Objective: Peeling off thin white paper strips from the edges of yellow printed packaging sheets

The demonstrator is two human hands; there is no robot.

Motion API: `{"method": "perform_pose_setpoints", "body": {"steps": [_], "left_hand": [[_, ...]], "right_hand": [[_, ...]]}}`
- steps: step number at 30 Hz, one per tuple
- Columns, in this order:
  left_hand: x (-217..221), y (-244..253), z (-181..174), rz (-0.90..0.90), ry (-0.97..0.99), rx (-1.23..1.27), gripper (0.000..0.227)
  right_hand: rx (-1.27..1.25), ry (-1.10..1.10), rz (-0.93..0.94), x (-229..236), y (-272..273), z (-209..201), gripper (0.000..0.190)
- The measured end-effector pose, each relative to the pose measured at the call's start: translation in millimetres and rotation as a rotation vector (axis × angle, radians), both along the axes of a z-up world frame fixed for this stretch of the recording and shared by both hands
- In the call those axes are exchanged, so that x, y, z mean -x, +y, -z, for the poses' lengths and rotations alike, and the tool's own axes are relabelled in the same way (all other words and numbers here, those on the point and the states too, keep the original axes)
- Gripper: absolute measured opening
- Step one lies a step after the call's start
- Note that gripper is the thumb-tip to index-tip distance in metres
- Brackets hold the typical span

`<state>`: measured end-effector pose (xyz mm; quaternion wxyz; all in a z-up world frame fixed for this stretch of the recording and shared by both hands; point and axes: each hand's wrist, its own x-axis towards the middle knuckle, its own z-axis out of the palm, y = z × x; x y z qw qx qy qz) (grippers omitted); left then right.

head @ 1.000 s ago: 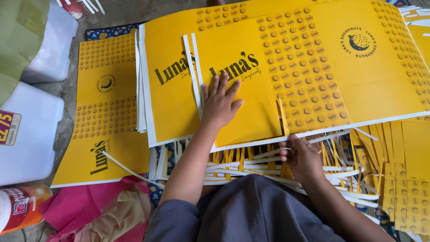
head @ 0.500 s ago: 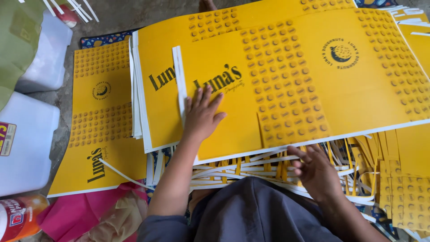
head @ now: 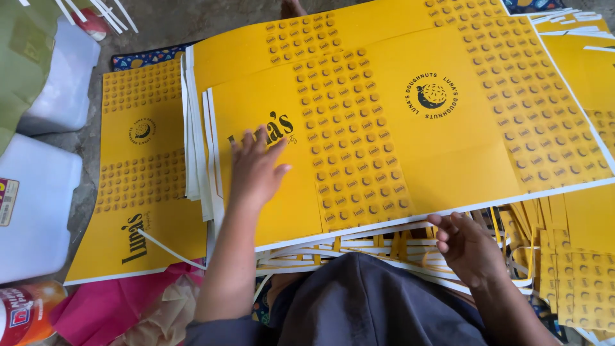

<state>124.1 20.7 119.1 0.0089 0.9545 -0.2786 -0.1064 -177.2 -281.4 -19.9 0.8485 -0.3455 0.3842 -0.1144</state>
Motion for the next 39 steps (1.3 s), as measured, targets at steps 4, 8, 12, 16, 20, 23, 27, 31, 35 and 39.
{"method": "perform_pose_setpoints", "body": {"steps": [4, 8, 12, 16, 20, 23, 27, 31, 35, 39], "left_hand": [[20.0, -71.5, 11.5, 0.288, -0.111, 0.243, 0.061], [40.6, -125.0, 20.6, 0.377, -0.058, 0.359, 0.051], [39.9, -143.1, 37.7, 0.352, 0.007, 0.272, 0.054], [39.9, -140.1, 36.9, 0.308, 0.056, 0.266, 0.053], [34.3, -143.7, 40.3, 0.320, 0.048, 0.265, 0.053], [32.2, -144.9, 42.3, 0.326, 0.073, 0.225, 0.053], [32.2, -144.7, 39.9, 0.320, 0.097, 0.211, 0.053], [29.6, -145.0, 43.0, 0.316, 0.111, 0.215, 0.053], [30.2, -143.9, 41.4, 0.327, 0.107, 0.207, 0.054], [32.4, -144.1, 39.8, 0.325, 0.112, 0.204, 0.053]], "right_hand": [[0.058, -0.010, -0.014, -0.4, 9.5, 14.1, 0.018], [0.134, -0.039, -0.007, -3.2, 18.3, 27.4, 0.020], [0.192, 0.017, 0.032, -10.9, 27.9, 20.7, 0.020], [0.260, 0.051, 0.052, -16.3, 31.8, 24.6, 0.020], [0.283, 0.067, 0.057, -16.6, 31.5, 20.8, 0.021], [0.319, 0.080, 0.066, -16.2, 34.9, 14.2, 0.020], [0.338, 0.086, 0.061, -14.1, 35.0, 25.2, 0.021], [0.348, 0.092, 0.061, -13.4, 33.7, 29.1, 0.021], [0.350, 0.093, 0.089, -5.7, 37.3, 26.1, 0.021], [0.329, 0.148, 0.060, 10.2, 41.8, 14.0, 0.024]]}}
